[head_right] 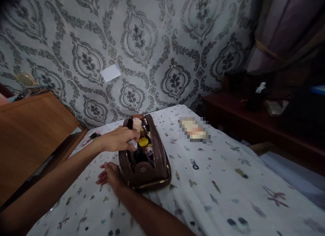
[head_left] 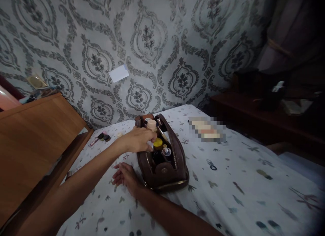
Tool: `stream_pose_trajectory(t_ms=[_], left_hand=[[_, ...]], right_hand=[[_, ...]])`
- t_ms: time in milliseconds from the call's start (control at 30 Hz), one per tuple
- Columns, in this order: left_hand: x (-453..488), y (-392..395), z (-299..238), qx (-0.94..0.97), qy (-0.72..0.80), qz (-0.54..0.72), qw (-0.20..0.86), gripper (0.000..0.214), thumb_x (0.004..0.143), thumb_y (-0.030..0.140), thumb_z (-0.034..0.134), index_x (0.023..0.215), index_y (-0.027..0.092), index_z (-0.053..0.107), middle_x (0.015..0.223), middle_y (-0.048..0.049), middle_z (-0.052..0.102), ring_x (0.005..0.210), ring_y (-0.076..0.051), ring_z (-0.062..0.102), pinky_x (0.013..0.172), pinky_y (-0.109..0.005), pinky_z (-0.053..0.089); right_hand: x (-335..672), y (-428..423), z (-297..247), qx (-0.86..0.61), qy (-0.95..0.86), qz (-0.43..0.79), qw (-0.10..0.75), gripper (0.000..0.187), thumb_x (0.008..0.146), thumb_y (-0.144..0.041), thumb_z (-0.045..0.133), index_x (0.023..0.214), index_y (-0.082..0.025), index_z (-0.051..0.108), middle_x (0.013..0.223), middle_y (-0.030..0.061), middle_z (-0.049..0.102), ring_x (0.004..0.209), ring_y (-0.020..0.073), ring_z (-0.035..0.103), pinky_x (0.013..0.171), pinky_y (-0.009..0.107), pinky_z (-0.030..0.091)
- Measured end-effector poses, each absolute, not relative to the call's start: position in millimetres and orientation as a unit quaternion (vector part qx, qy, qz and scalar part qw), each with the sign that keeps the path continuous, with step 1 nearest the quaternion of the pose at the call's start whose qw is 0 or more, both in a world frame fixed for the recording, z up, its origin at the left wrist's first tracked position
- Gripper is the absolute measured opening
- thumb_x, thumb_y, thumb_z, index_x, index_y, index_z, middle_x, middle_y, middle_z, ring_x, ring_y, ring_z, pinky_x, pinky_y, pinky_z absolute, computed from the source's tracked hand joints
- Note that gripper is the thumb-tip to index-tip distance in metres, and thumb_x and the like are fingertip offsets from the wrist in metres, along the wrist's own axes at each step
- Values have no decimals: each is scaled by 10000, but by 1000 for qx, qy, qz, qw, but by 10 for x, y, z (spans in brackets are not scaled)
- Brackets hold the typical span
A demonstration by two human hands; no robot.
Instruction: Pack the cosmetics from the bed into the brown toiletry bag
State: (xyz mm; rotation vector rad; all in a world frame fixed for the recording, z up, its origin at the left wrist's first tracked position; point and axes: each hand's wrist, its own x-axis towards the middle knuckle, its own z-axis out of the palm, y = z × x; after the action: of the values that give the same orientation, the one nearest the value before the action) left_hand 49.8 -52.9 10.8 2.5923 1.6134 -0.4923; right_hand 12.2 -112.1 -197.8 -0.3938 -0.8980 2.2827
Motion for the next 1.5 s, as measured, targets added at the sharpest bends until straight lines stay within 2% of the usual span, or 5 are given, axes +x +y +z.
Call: stream_pose_trajectory(t_ms=[367,533,667,1233,1500], left_hand=[[446,-488,223,865,499,-12,53,168,914,230,490,809,187,612,762,-2,645,710,-157,581,648,-251,391],[398,-322,132,821,561,61,-82,235,907,313,519,1094,175,558,1014,-89,665,917,-253,615,764,-331,440],[348,-215,55,826,560,47,-49,302,911,319,515,1193,215,549,1013,-74,681,952,-260,629,784,-337,451],[341,-206,188,841,538,48,31,66,841,248,541,856,187,564,758,-7,598,733,-189,563,675,-288,408],[374,-202,159,840,538,63,17,92,831,267,554,868,185,569,738,12,584,725,-167,543,661,-257,379]], right_hand=[[87,-1112,-2025,-153,-341,868,328,625,697,-744,603,909,-160,548,601,-16,603,466,139,621,469,234,377],[84,-1117,-2006,-170,-345,864,325,628,694,-748,597,905,-158,553,599,-18,606,462,129,613,473,228,378],[88,-1116,-2011,-168,-342,867,322,591,721,-728,593,899,-166,550,596,-25,601,458,127,608,478,228,378],[82,-1115,-2022,-168,-339,868,321,631,701,-749,602,909,-155,557,596,-20,609,452,129,607,471,230,378],[88,-1113,-2019,-175,-341,867,318,621,713,-747,585,908,-158,550,595,-19,608,462,130,614,481,229,379]])
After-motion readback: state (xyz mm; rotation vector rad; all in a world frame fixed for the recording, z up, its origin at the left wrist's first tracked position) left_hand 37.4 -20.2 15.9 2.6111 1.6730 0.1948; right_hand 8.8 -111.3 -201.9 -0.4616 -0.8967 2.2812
